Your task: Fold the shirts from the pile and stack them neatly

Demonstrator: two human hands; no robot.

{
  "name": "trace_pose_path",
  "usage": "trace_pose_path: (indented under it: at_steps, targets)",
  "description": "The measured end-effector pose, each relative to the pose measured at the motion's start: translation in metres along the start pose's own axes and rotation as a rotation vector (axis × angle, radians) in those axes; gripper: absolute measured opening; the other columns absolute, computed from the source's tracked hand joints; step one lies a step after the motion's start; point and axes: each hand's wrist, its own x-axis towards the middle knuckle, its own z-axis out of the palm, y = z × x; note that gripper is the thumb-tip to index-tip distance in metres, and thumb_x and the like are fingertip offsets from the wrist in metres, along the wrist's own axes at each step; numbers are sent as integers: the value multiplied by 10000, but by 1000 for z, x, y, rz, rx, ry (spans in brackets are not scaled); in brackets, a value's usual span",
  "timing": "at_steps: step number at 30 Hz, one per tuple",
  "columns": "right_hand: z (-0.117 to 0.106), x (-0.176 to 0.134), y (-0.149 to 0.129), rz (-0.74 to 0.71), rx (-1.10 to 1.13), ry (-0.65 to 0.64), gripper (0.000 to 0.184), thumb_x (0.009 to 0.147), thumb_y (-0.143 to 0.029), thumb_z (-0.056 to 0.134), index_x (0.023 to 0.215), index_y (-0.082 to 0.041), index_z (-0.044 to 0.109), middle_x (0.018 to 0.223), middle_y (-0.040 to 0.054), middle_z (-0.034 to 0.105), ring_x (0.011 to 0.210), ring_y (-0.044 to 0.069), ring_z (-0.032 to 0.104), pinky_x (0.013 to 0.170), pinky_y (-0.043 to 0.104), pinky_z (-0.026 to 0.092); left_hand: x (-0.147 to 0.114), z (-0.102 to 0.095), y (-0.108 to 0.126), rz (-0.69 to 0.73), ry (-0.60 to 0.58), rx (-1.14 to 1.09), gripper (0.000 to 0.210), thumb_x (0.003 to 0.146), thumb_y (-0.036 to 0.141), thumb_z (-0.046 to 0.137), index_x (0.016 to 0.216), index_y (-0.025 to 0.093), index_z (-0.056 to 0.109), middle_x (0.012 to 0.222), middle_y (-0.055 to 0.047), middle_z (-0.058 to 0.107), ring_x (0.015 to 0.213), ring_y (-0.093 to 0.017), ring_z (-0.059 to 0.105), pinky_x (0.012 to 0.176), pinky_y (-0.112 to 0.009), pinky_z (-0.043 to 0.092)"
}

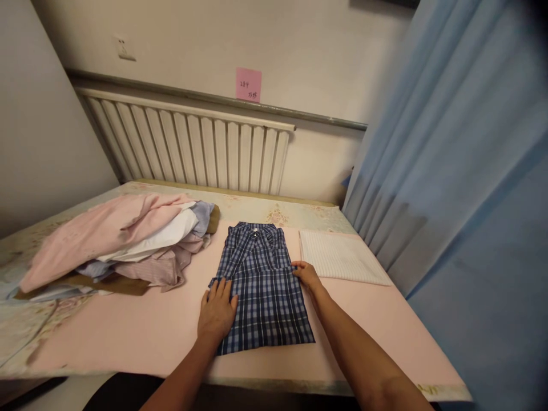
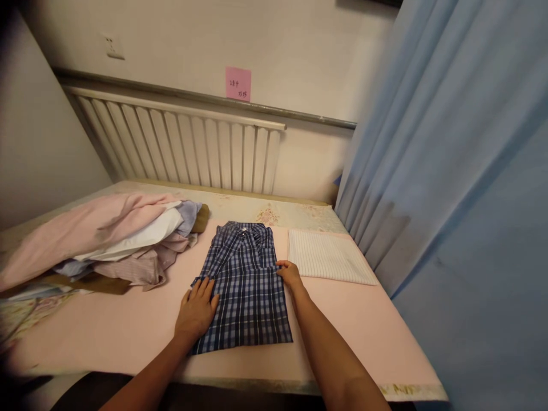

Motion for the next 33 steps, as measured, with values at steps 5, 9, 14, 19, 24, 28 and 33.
trace_pose_path:
  at_steps: [5,9,14,19,24,28,33]
  targets:
    - [3,4,1,2,-143,27,221,901,-338,591,984,-134,611,918,21,637,748,127,614,679,301,527,0,0,0,3,2,4,532,920,404,346,1377,153,450,1461,-99,427,1370,-281,296,1105,-490,223]
    - [2,3,-2,-35,-253,82,95,806,-202,660,893,-163,655,864,14,661,781,148,614,747,302,499,0,1,0,-6,-1,-11,522,916,396,353,1372,165,457,1449,-99,442,1366,-282,305,1101,-497,230]
    - [0,-6,-8,-130,-343,102,109,690,-111,634,705,-208,684,764,10,674,817,186,613,785,277,437,-1,0,0,-6,5,-22,523,917,388,355,1374,154,455,1454,-104,434,1371,-286,297,1104,-497,225]
    - [-7,-11,-11,-187,-362,86,136,762,-186,590,640,-191,651,857,45,657,930,199,572,850,288,409,0,2,0,-20,-2,-20,522,914,393,361,1378,173,452,1459,-93,431,1375,-284,292,1108,-493,220]
    - [-4,-10,-5,-108,-302,0,170,897,-296,558,901,-149,644,947,36,638,878,174,602,801,339,494,-1,2,0,-5,10,-15,530,918,389,349,1378,145,449,1454,-109,433,1375,-284,289,1111,-491,210]
    - [6,-5,2,-31,-286,-12,338,913,-366,570,1182,-163,547,1163,71,580,967,200,604,812,399,528,-1,0,1,-9,-6,-11,537,918,394,347,1385,143,439,1456,-111,430,1379,-282,282,1112,-489,204]
    - [9,-1,3,-34,-412,90,253,914,-362,560,1073,-169,603,1097,68,612,945,189,603,829,380,507,-1,-1,1,-17,-19,-19,531,917,401,347,1383,166,441,1462,-101,425,1385,-277,275,1115,-486,199]
